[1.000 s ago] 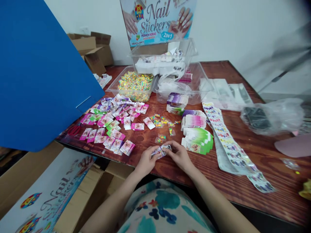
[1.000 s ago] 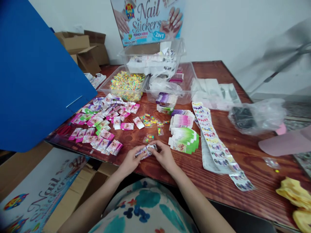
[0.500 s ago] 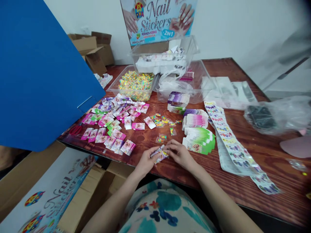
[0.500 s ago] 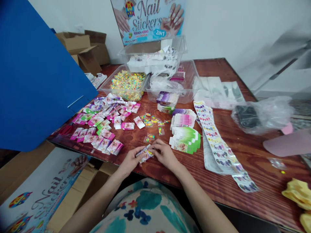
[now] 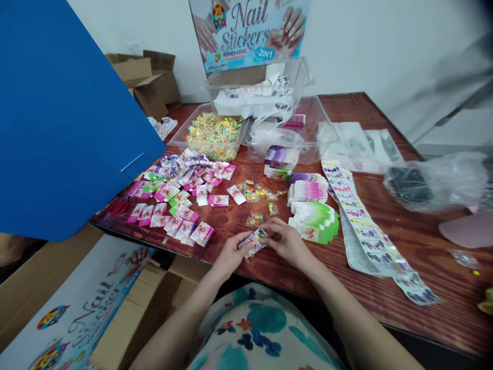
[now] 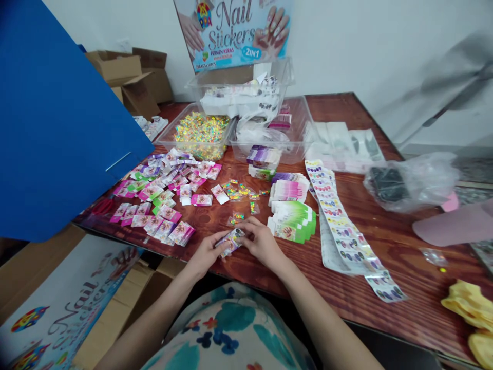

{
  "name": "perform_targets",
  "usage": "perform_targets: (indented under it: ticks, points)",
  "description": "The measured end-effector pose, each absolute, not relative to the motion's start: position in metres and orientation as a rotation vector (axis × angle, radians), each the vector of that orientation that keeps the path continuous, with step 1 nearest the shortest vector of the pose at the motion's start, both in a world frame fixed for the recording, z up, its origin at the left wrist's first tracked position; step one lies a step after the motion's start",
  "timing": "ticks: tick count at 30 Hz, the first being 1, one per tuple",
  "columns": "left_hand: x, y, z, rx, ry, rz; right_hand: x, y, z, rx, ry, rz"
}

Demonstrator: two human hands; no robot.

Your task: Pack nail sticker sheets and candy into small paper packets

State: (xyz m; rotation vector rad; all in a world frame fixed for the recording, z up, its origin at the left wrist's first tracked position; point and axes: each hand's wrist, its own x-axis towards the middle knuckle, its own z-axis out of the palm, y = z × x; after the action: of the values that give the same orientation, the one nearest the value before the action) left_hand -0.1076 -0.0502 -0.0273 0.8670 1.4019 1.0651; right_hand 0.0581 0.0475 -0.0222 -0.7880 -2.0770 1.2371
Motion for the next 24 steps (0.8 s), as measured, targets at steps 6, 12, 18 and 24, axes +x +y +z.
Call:
perform_targets:
  ticks: [6, 12, 18, 24]
  points:
    - [-0.105, -0.051, -0.031, 0.837, 1.394, 1.132, 0.055, 0.048, -0.017, -0.768, -2.178, 1.149]
    - [-0.107, -0.052, -0.031, 0.916, 1.376, 1.114, 0.051, 0.045, -0.022, -0.763, -2.236, 1.143]
    - [-0.104, -0.051, -0.034, 0.909, 1.332, 1.237, 0.050, 0.038, -0.013, -0.612, -2.361, 0.987]
    - [-0.102, -0.052, -0.036, 0.801, 1.303, 1.247, 0.044, 0.030, -0.008, -0.523, -2.399, 0.912]
